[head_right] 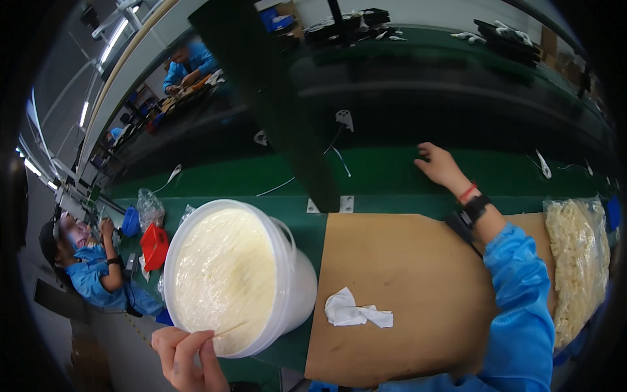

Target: Applying glue to small electronic components using a toothpick and assembling them into a plastic housing.

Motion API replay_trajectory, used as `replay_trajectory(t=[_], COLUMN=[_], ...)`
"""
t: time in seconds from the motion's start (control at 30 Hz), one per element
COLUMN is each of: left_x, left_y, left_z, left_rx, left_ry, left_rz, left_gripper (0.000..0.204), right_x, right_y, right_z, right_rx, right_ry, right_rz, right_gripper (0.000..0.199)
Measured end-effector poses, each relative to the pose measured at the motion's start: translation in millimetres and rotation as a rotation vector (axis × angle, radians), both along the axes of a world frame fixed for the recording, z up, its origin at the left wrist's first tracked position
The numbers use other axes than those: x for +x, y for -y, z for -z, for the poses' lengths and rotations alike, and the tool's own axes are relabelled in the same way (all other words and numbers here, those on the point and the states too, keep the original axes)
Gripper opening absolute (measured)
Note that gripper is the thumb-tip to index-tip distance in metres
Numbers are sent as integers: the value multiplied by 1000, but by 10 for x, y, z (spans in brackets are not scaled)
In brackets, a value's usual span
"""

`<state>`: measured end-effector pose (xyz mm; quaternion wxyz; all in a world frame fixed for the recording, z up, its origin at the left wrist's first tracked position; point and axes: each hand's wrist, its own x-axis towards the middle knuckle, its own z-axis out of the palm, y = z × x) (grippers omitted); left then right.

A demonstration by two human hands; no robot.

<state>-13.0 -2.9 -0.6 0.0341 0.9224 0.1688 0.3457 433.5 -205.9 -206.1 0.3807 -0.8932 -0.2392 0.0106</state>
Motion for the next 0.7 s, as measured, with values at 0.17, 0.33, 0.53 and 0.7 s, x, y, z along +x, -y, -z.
replay_trajectory(t=[0.17, 0.33, 0.53, 0.7], left_x=[65, 71, 155, 100], left_y=[-11, -46, -116, -172], left_z=[52, 30, 17, 45], left_rx=[-39, -49, -72, -145], left_ry=[86, 107, 124, 152], left_rz=[31, 11, 50, -5], left_gripper=[17, 16, 15, 13], right_x=[336, 637, 1095, 1140], right_y=[-573, -1412, -1713, -1773], right_z=[-71, -157, 234, 164], right_rx=[-220, -216, -307, -406], right_ry=[193, 61, 385, 441], right_rz=[-203, -156, -7, -36], right_gripper=[40, 49, 54, 44])
